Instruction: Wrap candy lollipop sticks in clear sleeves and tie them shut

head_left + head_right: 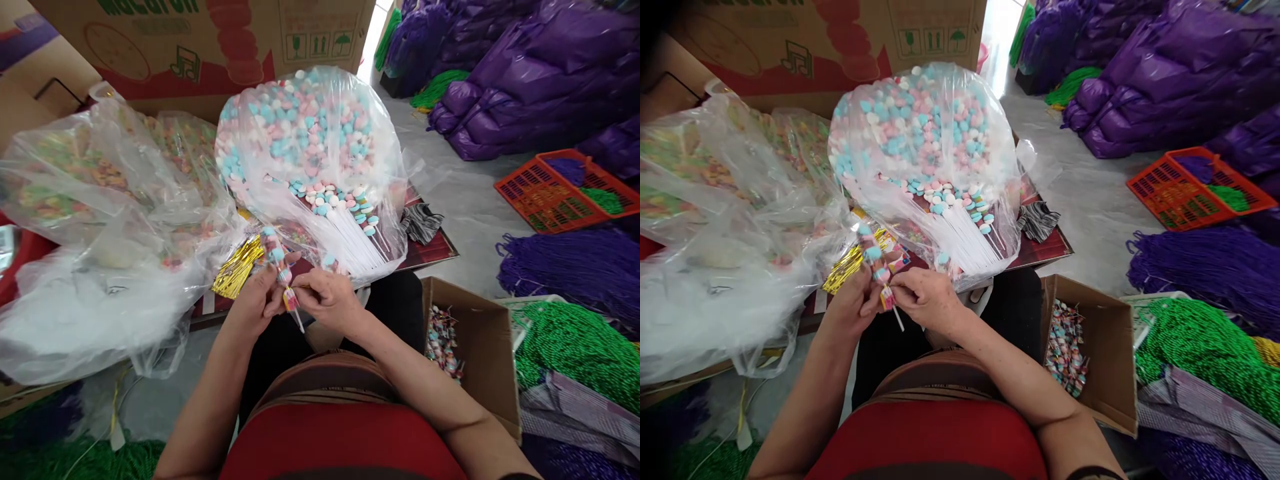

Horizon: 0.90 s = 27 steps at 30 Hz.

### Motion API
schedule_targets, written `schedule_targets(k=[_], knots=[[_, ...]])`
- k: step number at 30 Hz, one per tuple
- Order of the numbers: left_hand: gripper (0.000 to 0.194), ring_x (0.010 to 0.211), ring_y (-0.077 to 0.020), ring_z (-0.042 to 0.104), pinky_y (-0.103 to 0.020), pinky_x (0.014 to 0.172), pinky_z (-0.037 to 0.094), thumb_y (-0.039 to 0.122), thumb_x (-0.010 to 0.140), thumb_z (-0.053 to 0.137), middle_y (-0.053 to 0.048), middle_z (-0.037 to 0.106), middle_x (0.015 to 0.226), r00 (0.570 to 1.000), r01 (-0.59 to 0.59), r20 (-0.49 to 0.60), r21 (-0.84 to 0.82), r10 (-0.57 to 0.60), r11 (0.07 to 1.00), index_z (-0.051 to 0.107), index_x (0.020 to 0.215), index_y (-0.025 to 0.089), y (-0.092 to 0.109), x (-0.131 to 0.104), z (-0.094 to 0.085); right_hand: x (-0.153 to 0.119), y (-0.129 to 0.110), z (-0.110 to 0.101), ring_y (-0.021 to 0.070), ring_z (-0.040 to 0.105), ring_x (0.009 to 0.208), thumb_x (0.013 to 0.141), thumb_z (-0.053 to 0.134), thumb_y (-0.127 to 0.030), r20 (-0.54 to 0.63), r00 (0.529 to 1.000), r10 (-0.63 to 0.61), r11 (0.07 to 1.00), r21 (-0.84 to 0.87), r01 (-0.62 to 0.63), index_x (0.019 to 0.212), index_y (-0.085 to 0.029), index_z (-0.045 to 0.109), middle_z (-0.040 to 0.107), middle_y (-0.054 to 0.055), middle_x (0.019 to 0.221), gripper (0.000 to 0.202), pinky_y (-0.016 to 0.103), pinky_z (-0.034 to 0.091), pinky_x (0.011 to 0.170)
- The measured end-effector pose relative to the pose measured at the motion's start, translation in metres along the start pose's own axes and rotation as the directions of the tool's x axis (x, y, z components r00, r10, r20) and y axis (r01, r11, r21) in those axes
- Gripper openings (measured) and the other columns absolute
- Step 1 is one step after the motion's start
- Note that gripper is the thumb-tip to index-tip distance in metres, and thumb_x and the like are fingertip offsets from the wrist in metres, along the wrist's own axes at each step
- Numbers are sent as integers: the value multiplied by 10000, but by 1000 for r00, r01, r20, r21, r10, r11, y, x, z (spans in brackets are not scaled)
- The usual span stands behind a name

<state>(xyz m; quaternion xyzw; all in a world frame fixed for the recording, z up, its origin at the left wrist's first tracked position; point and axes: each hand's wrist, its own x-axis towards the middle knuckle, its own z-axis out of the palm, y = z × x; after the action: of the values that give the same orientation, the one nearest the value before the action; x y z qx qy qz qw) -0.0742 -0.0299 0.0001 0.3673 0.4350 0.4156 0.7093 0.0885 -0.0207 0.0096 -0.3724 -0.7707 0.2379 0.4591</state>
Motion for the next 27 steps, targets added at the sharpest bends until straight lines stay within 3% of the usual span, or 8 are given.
schedule_targets(k=[3,8,11,15,19,23,25,27], knots=[[457,397,-41,302,-170,464,295,533,840,696,101,463,516,994,-58,100,108,47,992,646,1095,157,10,-7,-3,0,5,-4,74,572,627,886,576,-234,163,951,262,927,232,-295,833,-140,694,673,13,741,160,180,425,583],[154,845,-148,641,-325,891,497,284,892,669,-30,725,902,958,-126,283,530,-35,839,744,979,181,12,-14,5,6,11,-19,90,527,594,828,672,-427,295,746,596,587,474,-657,872,-123,679,638,28,716,307,209,438,561],[223,667,-118,572,-273,727,478,296,987,511,7,640,755,988,-82,153,626,-19,776,676,971,147,1,-8,15,4,7,-21,106,572,666,843,689,-392,240,793,559,618,517,-592,856,-142,669,631,47,835,252,221,477,567],[298,574,-96,522,-214,584,428,344,1000,508,43,540,638,996,-53,93,631,-8,774,599,810,132,-13,0,32,-11,6,-22,182,588,1185,904,644,-285,236,896,376,727,525,-443,854,-185,667,576,68,1329,114,245,549,756],[157,587,-86,502,-211,618,417,149,965,541,49,547,651,975,-109,217,650,-46,752,663,870,125,-15,0,52,-32,14,-42,173,641,1139,872,699,-309,201,841,502,500,726,-472,860,-228,685,675,52,1221,83,317,508,963],[240,595,-91,561,-214,634,463,81,961,501,51,595,662,963,-122,261,653,-71,747,674,1115,147,-14,-3,44,-56,17,-95,202,689,887,669,803,-317,-97,713,695,482,798,-361,705,-219,713,724,76,974,137,385,558,894],[231,636,-102,597,-230,663,504,100,971,500,37,624,699,986,-107,166,692,-14,714,667,1124,143,-15,-2,28,-78,18,-128,273,673,904,626,751,-313,-273,577,770,551,741,-384,671,-250,716,695,42,826,85,479,592,701],[215,748,-124,650,-282,772,562,106,967,522,8,676,811,995,-93,45,755,91,649,662,1126,143,-16,3,9,-115,27,-161,245,664,874,657,680,-260,-324,399,858,512,605,-610,667,-285,677,686,16,836,27,399,549,575]])
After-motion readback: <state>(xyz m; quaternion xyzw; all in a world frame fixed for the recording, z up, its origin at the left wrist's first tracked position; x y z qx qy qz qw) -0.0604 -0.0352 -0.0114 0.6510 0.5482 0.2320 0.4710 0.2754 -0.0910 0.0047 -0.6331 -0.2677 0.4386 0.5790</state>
